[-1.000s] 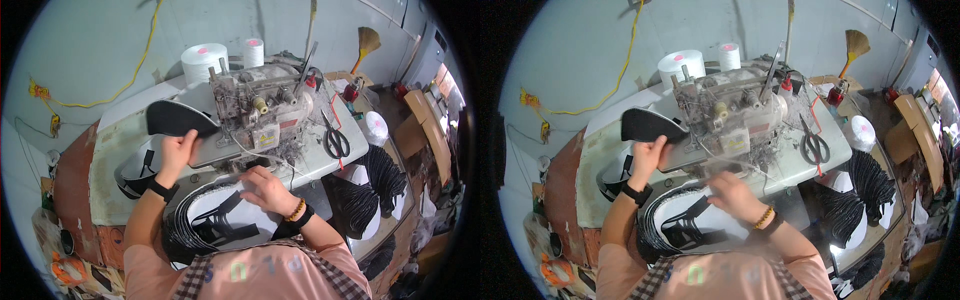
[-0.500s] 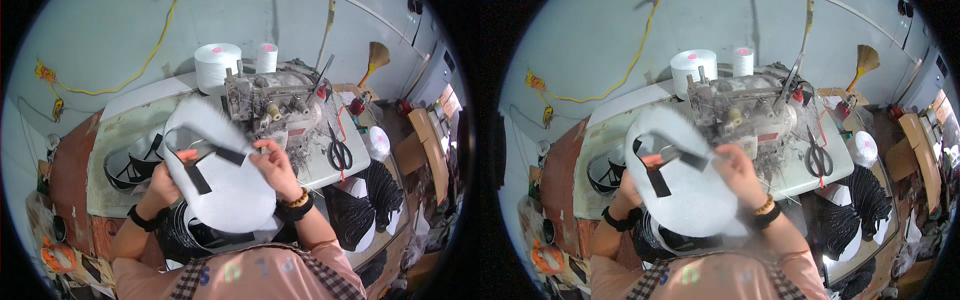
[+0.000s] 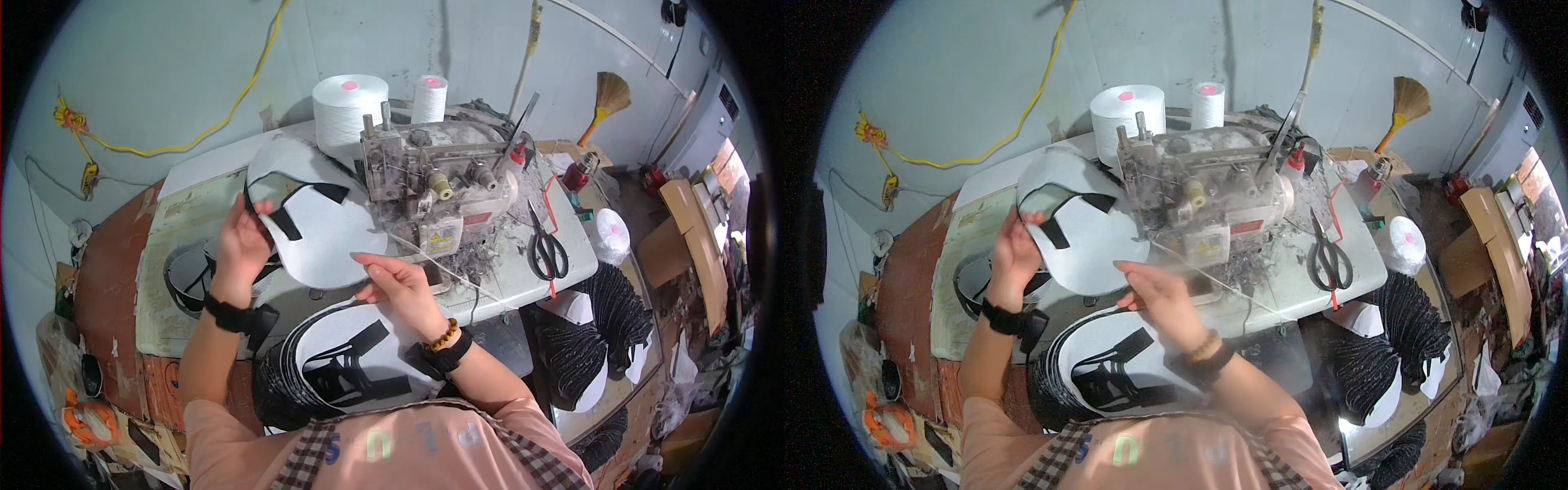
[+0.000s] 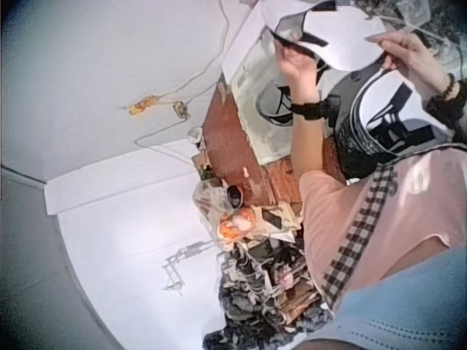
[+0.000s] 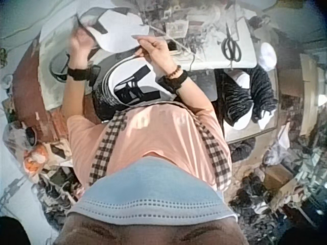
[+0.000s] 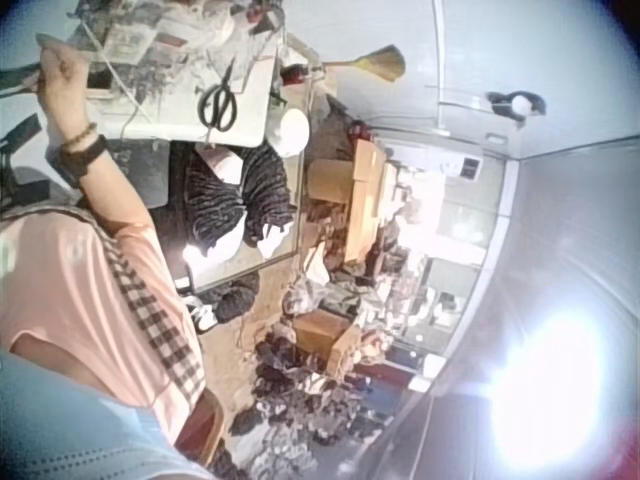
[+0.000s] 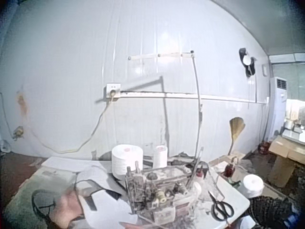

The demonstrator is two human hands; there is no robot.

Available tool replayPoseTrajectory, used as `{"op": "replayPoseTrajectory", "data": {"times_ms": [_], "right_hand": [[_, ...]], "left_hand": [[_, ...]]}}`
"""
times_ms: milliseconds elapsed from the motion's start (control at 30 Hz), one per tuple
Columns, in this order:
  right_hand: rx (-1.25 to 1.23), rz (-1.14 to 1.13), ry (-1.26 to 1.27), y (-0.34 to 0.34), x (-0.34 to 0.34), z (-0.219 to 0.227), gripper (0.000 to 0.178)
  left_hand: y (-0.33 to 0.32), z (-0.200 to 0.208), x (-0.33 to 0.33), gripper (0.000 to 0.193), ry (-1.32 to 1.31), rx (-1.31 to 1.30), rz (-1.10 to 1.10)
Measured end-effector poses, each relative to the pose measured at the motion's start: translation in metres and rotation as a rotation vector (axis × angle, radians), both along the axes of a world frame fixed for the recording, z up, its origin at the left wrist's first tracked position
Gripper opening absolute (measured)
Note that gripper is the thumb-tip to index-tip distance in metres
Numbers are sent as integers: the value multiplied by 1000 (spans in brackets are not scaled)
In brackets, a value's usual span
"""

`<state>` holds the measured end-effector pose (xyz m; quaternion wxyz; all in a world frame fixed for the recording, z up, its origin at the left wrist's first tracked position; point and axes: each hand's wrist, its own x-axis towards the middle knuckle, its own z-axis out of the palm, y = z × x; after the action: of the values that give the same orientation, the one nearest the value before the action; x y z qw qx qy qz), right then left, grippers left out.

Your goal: Stitch together components of a shoe using an industrial sewing machine.

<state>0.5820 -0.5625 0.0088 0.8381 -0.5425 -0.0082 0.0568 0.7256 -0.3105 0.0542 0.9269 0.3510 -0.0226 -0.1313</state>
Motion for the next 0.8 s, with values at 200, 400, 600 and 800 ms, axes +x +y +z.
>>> {"op": "replayPoseTrajectory", "data": {"times_ms": [200, 400, 600, 800], "right_hand": [[0, 38, -28, -7, 1, -7, 31], [-216, -58, -140, -10, -16, -6, 31], [-594, -109, -335, -22, -37, 14, 38], [-789, -279, -596, -24, -43, 23, 32]], "left_hand": [[36, -3, -85, 20, 362, 138, -116], [9, 25, -153, 21, -471, 919, -212], [-17, 49, -135, 15, -709, 1152, -314], [-29, 45, -110, 18, -691, 1173, -298]]}}
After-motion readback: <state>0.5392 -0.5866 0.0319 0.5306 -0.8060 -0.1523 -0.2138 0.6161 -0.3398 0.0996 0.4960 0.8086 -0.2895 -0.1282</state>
